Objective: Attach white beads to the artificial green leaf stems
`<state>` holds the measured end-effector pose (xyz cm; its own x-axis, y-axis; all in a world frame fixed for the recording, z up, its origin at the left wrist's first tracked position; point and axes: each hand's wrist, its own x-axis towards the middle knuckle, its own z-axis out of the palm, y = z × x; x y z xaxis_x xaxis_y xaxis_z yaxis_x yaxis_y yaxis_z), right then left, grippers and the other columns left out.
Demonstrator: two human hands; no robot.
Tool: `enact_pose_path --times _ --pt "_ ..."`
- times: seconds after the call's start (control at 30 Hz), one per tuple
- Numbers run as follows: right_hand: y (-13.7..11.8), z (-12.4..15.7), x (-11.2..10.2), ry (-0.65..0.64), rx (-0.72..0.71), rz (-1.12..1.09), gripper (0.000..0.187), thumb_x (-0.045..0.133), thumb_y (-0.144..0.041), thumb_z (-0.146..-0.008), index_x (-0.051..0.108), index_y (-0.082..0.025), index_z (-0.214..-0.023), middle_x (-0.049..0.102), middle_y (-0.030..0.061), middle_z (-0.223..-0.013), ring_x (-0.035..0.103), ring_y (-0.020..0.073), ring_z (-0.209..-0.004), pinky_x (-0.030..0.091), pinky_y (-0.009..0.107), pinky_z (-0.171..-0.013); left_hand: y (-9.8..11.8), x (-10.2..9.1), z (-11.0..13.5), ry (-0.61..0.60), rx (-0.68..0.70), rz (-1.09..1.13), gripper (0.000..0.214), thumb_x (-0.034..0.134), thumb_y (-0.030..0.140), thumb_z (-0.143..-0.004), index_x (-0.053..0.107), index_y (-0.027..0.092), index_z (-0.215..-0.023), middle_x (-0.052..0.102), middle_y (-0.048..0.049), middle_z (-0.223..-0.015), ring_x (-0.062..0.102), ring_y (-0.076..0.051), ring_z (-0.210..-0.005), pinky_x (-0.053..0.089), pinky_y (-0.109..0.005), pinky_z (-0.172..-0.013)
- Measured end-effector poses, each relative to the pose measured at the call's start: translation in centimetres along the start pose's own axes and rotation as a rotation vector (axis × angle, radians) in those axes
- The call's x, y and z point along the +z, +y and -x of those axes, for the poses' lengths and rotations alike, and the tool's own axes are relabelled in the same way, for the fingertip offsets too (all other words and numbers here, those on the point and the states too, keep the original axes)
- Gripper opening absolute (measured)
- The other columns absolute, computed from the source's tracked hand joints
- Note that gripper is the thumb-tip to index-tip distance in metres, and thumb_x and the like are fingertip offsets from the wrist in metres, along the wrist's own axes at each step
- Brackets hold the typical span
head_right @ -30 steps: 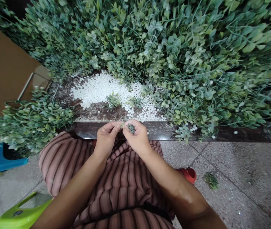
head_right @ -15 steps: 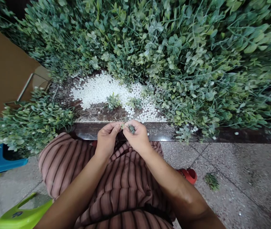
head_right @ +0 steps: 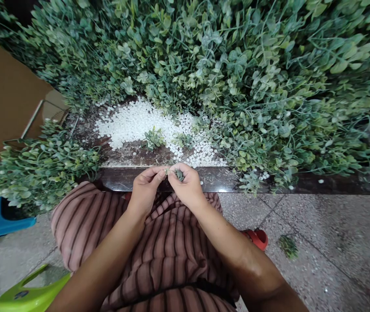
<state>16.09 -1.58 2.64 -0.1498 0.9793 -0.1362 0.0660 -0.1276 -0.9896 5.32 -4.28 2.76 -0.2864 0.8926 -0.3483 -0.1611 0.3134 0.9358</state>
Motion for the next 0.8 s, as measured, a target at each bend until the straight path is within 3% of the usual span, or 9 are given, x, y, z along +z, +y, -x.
enact_pose_path --times 0.17,0.33,0.63,0.8 --pt "0.27 0.14 -0.07 -0.011 0.027 -0.072 0.014 0.055 -0.029 -0.07 0.053 -0.018 -0.062 0.049 -0.0025 -0.058 0.043 0.0101 -0.056 0.038 0.023 -0.056 0.23 -0.45 -0.09 0.018 -0.027 0.02 0.016 0.065 0.027 -0.068 0.07 0.017 -0.08 0.068 -0.0012 -0.072 0.06 -0.012 -0.068 0.048 -0.027 -0.072" --pt "0.41 0.23 0.0 -0.022 0.037 -0.071 0.015 0.056 -0.028 -0.07 0.053 -0.017 -0.061 0.05 -0.0026 -0.057 0.043 0.0096 -0.055 0.037 0.023 -0.056 0.41 -0.73 -0.36 -0.013 0.052 -0.079 0.01 0.065 0.023 -0.067 0.069 0.016 -0.071 0.067 -0.0011 -0.067 0.06 -0.012 -0.065 0.048 -0.026 -0.069" --pt "-0.3 -0.05 0.25 -0.003 0.017 -0.036 0.013 0.055 -0.027 -0.068 0.053 -0.017 -0.06 0.051 -0.0026 -0.057 0.044 0.0098 -0.055 0.039 0.023 -0.057 0.81 -0.65 0.15 0.006 0.144 -0.131 0.016 0.062 0.026 -0.071 0.07 0.016 -0.081 0.067 -0.0033 -0.079 0.06 -0.012 -0.069 0.049 -0.025 -0.069" --pt "-0.41 -0.01 0.41 -0.014 0.031 -0.031 0.012 0.055 -0.026 -0.066 0.053 -0.017 -0.059 0.049 -0.0032 -0.056 0.042 0.0091 -0.054 0.038 0.023 -0.057 0.39 -0.83 0.14 0.017 0.153 -0.131 0.014 0.063 0.026 -0.071 0.07 0.016 -0.076 0.066 -0.0035 -0.078 0.06 -0.013 -0.072 0.05 -0.026 -0.071"
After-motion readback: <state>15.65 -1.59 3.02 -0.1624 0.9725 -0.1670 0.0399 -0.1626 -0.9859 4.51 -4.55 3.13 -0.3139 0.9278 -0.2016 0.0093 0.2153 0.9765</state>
